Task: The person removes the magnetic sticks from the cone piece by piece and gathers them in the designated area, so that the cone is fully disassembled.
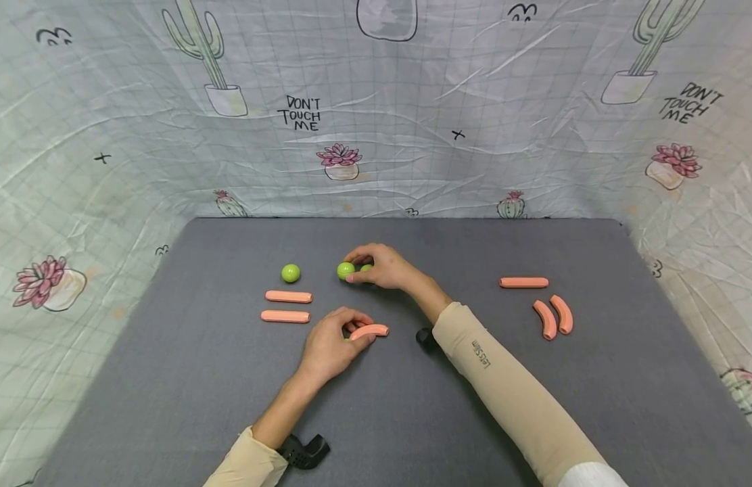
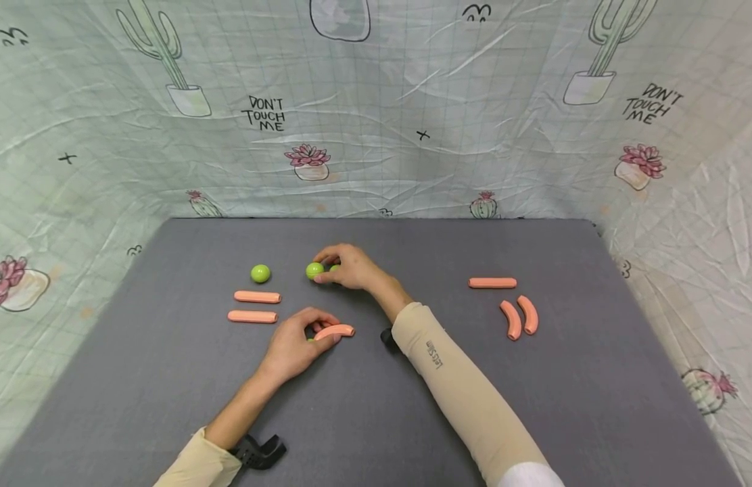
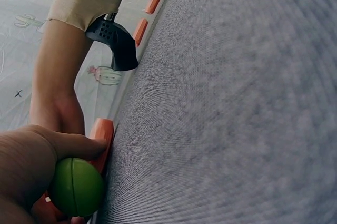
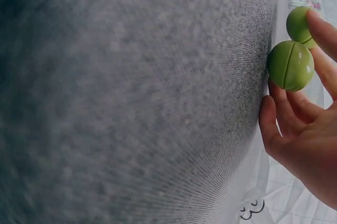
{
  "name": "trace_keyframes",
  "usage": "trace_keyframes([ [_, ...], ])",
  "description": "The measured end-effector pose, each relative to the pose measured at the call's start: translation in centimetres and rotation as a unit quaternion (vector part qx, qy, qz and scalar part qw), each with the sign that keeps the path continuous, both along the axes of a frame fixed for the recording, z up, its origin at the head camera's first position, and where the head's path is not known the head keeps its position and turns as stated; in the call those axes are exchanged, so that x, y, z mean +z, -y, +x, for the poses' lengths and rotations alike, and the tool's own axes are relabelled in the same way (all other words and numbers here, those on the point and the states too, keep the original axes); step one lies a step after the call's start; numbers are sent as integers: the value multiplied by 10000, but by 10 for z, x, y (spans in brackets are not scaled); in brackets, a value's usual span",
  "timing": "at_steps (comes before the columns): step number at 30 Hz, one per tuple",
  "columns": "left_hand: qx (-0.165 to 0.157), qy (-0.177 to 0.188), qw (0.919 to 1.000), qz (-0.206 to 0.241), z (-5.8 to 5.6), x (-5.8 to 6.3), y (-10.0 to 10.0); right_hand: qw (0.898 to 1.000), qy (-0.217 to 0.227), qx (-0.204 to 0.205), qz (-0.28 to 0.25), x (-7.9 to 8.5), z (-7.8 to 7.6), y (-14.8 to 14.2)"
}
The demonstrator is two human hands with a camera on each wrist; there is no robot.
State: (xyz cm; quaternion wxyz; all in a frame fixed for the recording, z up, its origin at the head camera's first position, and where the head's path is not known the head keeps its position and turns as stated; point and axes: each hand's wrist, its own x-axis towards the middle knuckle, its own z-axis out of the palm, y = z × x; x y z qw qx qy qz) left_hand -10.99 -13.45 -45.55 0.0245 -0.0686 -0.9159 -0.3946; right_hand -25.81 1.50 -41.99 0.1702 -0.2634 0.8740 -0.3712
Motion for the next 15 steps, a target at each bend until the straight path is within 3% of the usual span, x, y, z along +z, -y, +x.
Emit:
trace_keyframes([
  [7, -3, 12, 10000, -4, 0, 0, 0, 9998, -103, 9, 151, -1, 0, 1],
  [15, -22, 19, 10000, 29, 0, 0, 0, 9999, 64, -98, -16, 1, 1, -5],
])
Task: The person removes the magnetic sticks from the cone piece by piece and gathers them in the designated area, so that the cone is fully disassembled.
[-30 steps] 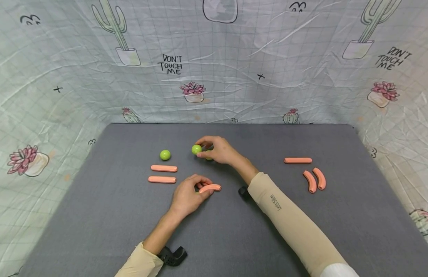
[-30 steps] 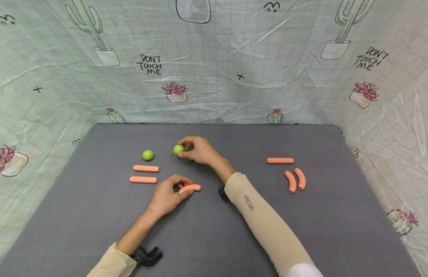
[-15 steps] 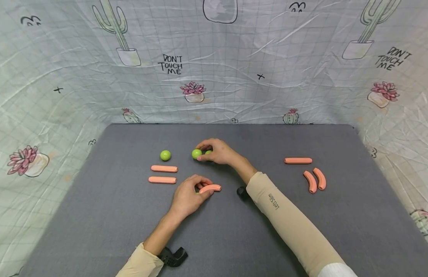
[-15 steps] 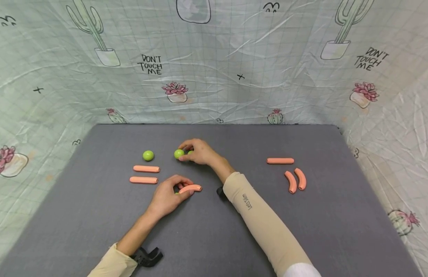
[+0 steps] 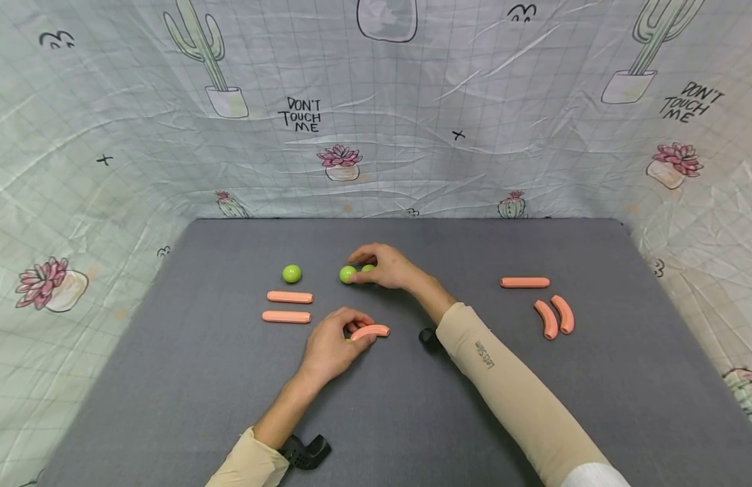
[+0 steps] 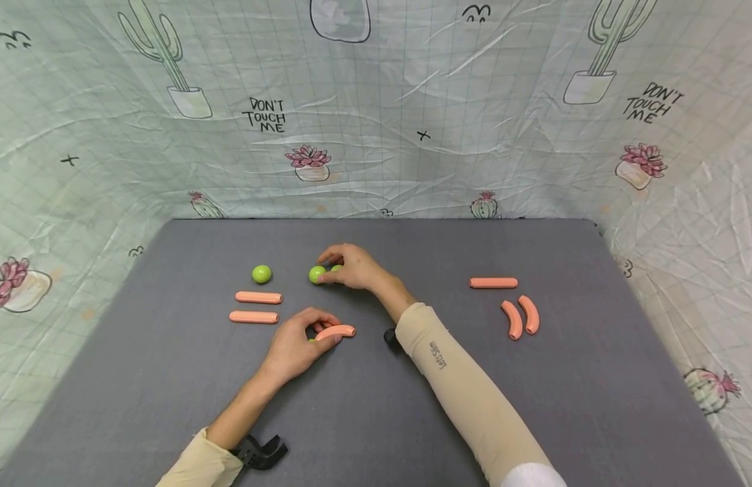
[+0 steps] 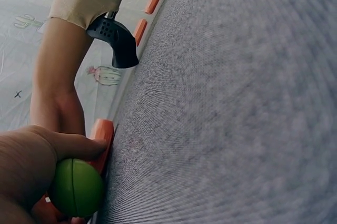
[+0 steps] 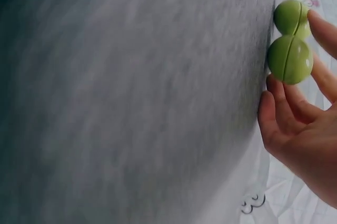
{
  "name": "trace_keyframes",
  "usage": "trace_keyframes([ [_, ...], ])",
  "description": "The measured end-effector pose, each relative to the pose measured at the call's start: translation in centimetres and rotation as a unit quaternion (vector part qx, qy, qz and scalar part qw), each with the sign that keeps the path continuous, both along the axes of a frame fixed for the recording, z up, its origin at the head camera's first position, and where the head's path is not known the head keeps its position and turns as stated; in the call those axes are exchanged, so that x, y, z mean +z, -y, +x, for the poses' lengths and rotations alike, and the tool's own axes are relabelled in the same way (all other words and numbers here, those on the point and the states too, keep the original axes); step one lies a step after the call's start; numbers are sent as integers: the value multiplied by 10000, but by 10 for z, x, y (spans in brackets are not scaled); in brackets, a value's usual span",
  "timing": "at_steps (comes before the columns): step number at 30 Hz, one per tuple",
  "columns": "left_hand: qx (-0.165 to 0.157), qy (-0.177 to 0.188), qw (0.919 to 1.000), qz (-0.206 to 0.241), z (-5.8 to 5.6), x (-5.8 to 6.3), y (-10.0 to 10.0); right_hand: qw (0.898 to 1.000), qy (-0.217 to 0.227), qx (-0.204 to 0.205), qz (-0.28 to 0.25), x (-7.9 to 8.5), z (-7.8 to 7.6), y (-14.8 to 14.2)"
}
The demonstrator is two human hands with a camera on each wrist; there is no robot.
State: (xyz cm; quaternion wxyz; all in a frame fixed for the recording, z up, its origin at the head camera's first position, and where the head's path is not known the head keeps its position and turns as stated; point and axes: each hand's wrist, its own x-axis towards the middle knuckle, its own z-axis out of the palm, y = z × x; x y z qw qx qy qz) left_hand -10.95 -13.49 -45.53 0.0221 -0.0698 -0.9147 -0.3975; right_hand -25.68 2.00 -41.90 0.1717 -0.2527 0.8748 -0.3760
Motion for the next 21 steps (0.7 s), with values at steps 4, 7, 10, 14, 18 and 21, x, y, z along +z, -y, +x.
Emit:
trace_keyframes([
  [4, 11, 36, 10000, -28, 0, 0, -1, 9999, 47, -139, -18, 6, 2, -10],
  [7, -4, 43, 10000, -74, 0, 1, -1, 9997, -9, -242, -80, 10, 4, -18],
  [10, -45, 12, 9999, -108, 0, 2, -1, 9994, -112, -276, -170, 13, 6, -27],
  [14, -111, -28, 9998, -168, 1, 4, -1, 9990, -194, -301, -249, 14, 11, -39],
  [18, -159, -47, 9996, -218, 2, 6, -2, 9987, -222, -352, -290, 14, 17, -51],
  [21, -195, -91, 9996, -198, 2, 6, -3, 9984, -309, -377, -290, 14, 21, -58],
])
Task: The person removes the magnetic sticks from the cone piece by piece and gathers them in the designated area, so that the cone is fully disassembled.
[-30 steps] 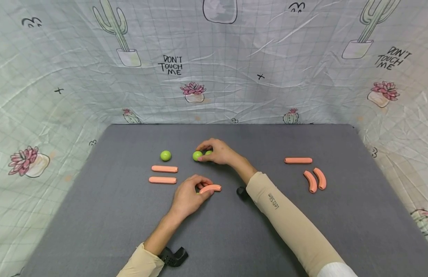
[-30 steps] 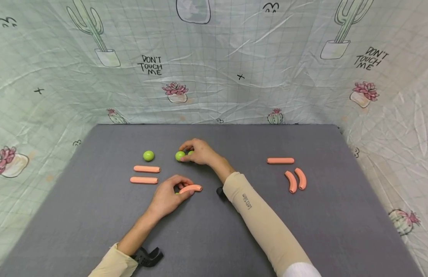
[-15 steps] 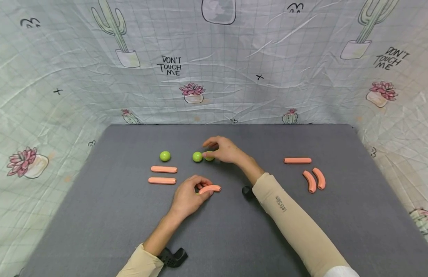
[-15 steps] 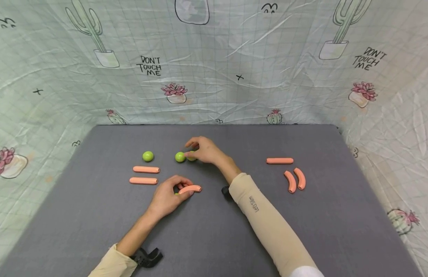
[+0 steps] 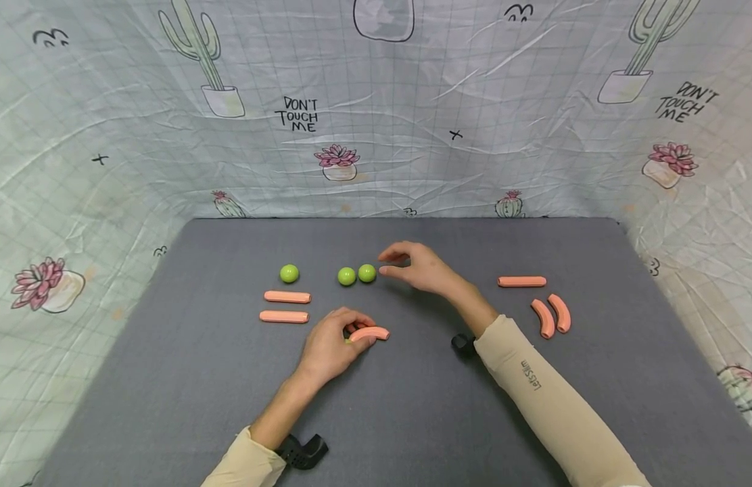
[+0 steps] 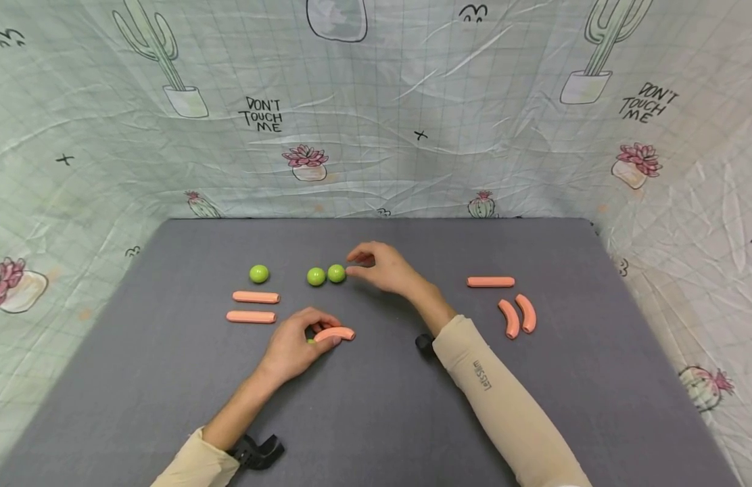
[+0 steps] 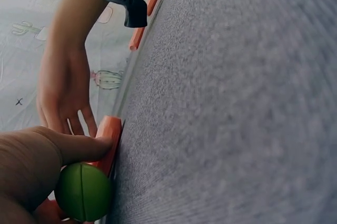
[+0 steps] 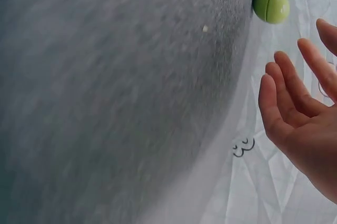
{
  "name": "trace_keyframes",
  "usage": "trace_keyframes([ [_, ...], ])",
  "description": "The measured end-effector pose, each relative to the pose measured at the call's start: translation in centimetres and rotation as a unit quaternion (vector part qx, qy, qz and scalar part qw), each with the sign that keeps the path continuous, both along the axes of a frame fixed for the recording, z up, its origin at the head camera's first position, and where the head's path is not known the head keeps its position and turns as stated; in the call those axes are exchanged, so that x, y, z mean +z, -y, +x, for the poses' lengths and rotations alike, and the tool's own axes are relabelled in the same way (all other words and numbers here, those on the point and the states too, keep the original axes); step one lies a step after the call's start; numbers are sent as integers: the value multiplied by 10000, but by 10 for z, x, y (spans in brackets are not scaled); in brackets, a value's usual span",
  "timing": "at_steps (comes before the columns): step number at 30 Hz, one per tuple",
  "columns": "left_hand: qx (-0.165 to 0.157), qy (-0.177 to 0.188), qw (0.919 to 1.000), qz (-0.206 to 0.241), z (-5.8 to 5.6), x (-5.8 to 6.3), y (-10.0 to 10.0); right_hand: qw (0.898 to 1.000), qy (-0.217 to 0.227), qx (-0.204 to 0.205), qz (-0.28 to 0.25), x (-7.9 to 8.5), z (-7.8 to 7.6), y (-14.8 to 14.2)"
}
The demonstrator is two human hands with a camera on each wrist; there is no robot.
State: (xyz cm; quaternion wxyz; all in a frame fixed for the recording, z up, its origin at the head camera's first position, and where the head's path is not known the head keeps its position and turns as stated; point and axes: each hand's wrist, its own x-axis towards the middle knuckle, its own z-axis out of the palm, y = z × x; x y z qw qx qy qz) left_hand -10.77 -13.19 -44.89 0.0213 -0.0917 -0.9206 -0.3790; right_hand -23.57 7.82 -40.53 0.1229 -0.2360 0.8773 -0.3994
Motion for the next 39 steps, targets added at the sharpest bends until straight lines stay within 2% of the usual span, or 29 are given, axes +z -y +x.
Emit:
trace_keyframes([
  [8, -137, -57, 9998, 153, -1, 2, -4, 9998, -110, 140, -125, 4, 14, -17],
  [16, -265, -67, 9996, 119, -3, 2, -5, 9996, -164, 45, -215, 5, 26, -29],
  [22, -279, -36, 9994, 188, -3, 1, -5, 9997, -74, 52, -245, 8, 35, -34],
  [28, -242, 55, 9994, 253, 1, 2, -3, 9997, -12, 162, -160, 2, 44, -35],
  [39, -50, 135, 9997, -174, 7, 4, 4, 9994, 257, 205, 50, -5, 51, -43],
])
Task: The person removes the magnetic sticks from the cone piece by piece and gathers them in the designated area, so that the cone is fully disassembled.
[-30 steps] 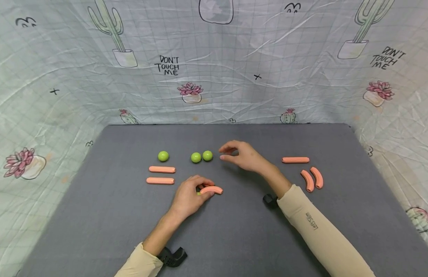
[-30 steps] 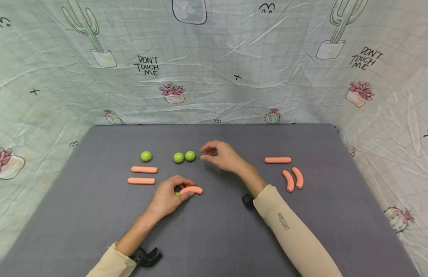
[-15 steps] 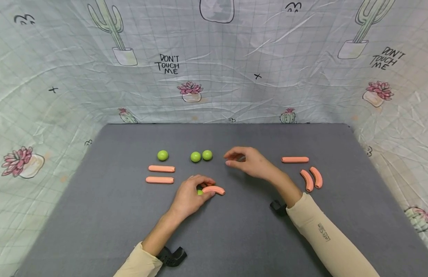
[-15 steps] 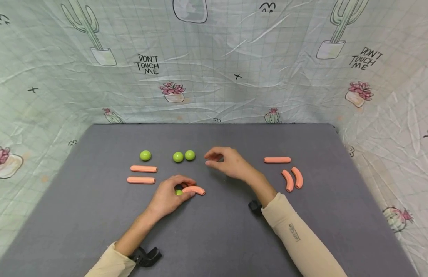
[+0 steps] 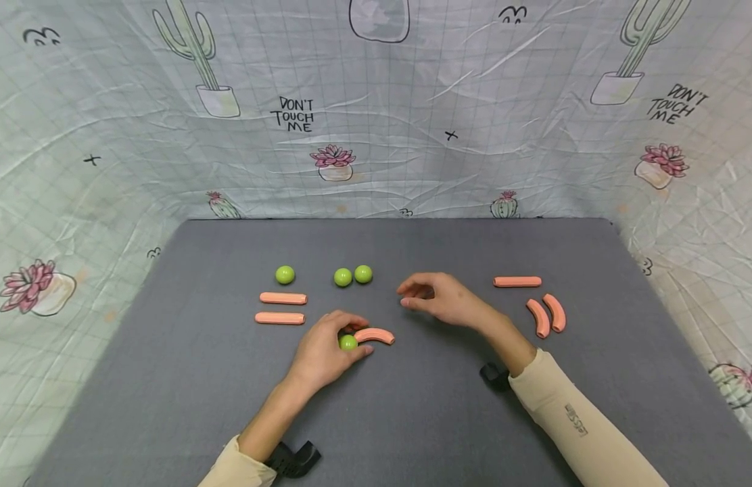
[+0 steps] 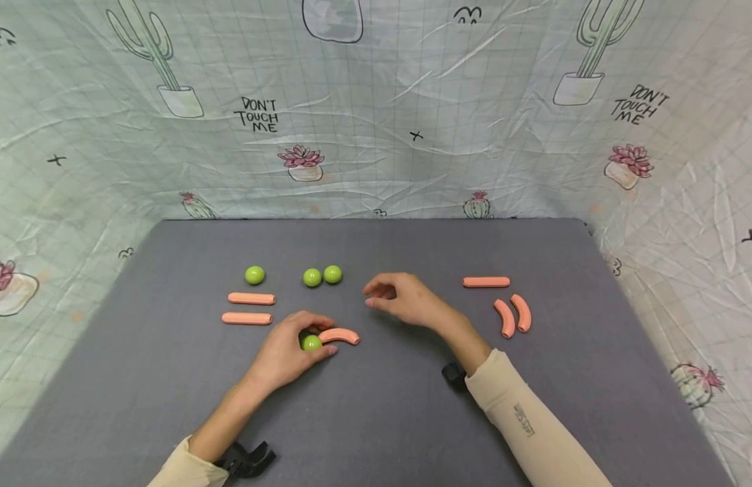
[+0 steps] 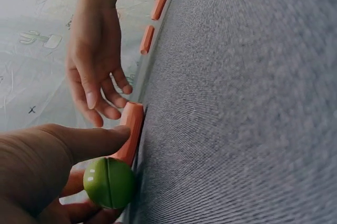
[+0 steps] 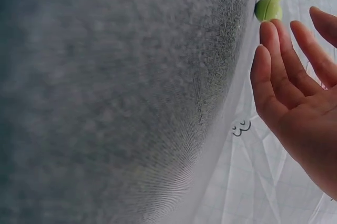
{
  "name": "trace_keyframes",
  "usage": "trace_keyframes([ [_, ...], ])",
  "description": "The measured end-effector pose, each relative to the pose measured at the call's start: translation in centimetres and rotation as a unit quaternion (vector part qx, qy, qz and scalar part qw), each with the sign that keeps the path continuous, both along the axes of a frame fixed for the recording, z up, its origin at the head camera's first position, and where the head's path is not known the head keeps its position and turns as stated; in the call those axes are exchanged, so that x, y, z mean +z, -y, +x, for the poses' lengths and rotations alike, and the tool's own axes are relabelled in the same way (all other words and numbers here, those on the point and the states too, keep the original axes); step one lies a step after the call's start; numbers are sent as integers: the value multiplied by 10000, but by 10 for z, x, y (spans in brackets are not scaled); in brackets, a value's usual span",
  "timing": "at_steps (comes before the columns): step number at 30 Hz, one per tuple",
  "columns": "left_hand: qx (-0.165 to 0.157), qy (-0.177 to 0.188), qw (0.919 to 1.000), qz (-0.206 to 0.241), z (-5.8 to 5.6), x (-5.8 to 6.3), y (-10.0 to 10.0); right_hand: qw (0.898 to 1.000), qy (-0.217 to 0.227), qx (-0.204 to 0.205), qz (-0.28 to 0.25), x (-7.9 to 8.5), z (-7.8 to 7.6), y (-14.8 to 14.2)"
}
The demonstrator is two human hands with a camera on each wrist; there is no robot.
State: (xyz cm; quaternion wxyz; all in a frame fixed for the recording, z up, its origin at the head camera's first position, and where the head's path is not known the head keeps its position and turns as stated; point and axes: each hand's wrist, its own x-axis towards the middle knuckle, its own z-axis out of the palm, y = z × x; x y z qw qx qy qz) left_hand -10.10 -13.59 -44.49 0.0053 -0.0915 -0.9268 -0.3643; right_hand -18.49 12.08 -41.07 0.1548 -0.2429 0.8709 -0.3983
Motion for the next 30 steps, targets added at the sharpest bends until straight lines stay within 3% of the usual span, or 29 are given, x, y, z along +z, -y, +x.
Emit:
trace_keyframes([
  [9, 52, 84, 9998, 153, 4, 1, 0, 9991, 190, 359, 91, -2, 8, -1],
  [18, -116, 92, 9995, 290, 1, 3, -7, 9955, 568, 741, 185, -4, 15, 2],
  [30, 3, 127, 9984, 549, 0, 5, -8, 9936, 749, 783, 322, -5, 18, 9],
])
